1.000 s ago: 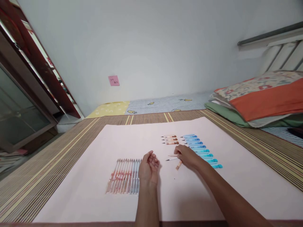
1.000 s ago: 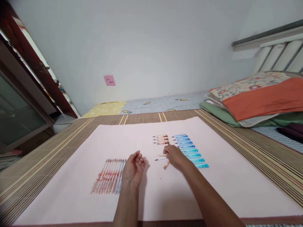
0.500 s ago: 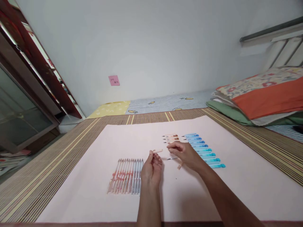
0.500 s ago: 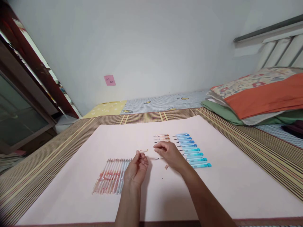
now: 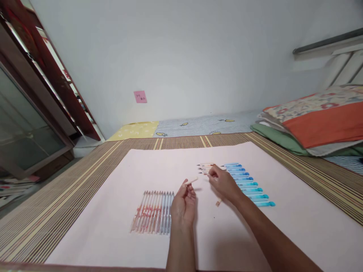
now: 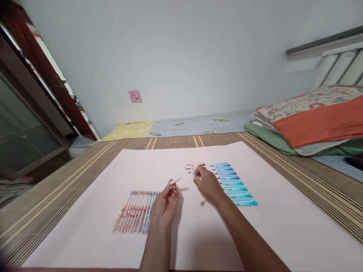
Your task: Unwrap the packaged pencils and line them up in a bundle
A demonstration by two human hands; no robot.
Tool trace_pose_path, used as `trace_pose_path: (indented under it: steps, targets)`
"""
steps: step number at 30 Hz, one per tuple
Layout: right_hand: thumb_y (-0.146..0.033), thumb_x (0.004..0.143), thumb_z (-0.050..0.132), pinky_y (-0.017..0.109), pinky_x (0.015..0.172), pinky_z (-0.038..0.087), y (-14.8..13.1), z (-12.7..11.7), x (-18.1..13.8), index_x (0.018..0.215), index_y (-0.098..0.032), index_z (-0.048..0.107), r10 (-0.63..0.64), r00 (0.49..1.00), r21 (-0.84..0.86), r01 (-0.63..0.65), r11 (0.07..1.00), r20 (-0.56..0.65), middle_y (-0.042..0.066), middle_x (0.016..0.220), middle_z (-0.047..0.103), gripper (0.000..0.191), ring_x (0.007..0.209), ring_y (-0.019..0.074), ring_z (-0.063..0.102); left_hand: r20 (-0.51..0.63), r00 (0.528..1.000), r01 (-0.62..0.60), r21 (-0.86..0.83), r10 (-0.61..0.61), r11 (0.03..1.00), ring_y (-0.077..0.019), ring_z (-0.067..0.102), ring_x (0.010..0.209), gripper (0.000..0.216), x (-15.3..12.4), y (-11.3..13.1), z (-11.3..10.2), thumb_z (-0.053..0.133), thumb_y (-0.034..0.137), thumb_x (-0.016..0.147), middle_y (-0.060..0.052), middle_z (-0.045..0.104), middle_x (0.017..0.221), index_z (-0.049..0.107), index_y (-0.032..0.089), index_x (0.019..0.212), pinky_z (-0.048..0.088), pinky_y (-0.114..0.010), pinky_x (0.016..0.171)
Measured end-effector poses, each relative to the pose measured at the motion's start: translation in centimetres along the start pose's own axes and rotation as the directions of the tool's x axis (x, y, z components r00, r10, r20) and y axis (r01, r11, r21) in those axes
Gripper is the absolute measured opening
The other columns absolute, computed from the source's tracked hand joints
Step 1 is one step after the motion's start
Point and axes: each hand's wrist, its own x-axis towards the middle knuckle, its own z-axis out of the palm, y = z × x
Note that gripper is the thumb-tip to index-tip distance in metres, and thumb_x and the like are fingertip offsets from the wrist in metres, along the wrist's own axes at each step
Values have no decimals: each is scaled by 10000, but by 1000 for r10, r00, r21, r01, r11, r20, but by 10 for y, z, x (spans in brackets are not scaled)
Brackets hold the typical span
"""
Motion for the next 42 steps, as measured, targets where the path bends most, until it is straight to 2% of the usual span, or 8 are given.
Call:
trace_pose_path:
  steps: [1,3,5,11,18,25,32,42]
  targets:
    - [-226,881,494,266,666,447,-4,-4,-3,887,-184,584,28,996,154,-15,988,-81,43,829,666,100,738,165,621,-1,1000,8,-9,-8,1000,-76,616,587,167,1,1,0,491,19,925,-81,645,764,646,59,970,533,-153,535]
    - [-338,874,547,259,564,455,-14,-14,-13,904,-188,602,138,969,481,-23,877,-204,23,772,649,163,618,150,595,11,1000,27,-15,-27,1000,-77,611,578,140,1,1,-1,503,39,927,-81,648,767,641,59,939,528,-157,526]
    - [-412,828,632,257,485,433,-26,-24,-26,909,-189,640,231,944,648,-25,762,-235,8,715,626,238,540,139,545,35,999,39,-13,-39,999,-74,603,568,140,2,2,-1,504,60,935,-78,645,759,642,56,916,520,-156,519]
    - [-388,742,762,263,502,451,-52,-46,-53,871,-197,689,373,893,816,-11,578,-253,2,662,582,241,597,154,545,104,993,57,-21,-55,998,-75,592,568,191,1,1,-4,505,112,950,-68,626,727,654,69,840,502,-159,518]
    - [-386,745,784,238,476,466,-56,-46,-54,868,-207,682,372,910,927,36,374,-186,-28,595,520,240,576,132,494,118,991,65,-34,-60,997,-64,558,533,260,0,-2,-4,506,180,969,-51,598,685,638,70,774,459,-151,475]
    - [-511,774,730,207,323,402,-67,-44,-58,797,-195,644,415,886,846,-50,531,-208,0,619,561,328,500,127,491,117,992,58,-22,-55,998,-46,541,510,255,-2,-3,-3,497,187,977,-42,601,675,645,64,811,434,-130,462]
    - [-504,830,676,238,430,475,-64,-41,-59,803,-205,646,310,902,667,-34,744,-300,-7,606,579,302,495,133,540,74,997,-1,34,-2,999,-56,555,495,260,-6,-4,0,538,195,957,-43,619,661,615,89,733,425,-135,435]
    - [-503,837,660,268,500,490,-68,-44,-58,772,-220,616,244,932,607,-34,794,-267,19,641,638,293,580,190,636,87,995,-48,108,39,993,-66,560,490,213,-8,-11,1,579,191,933,-54,640,657,622,87,752,440,-147,446]
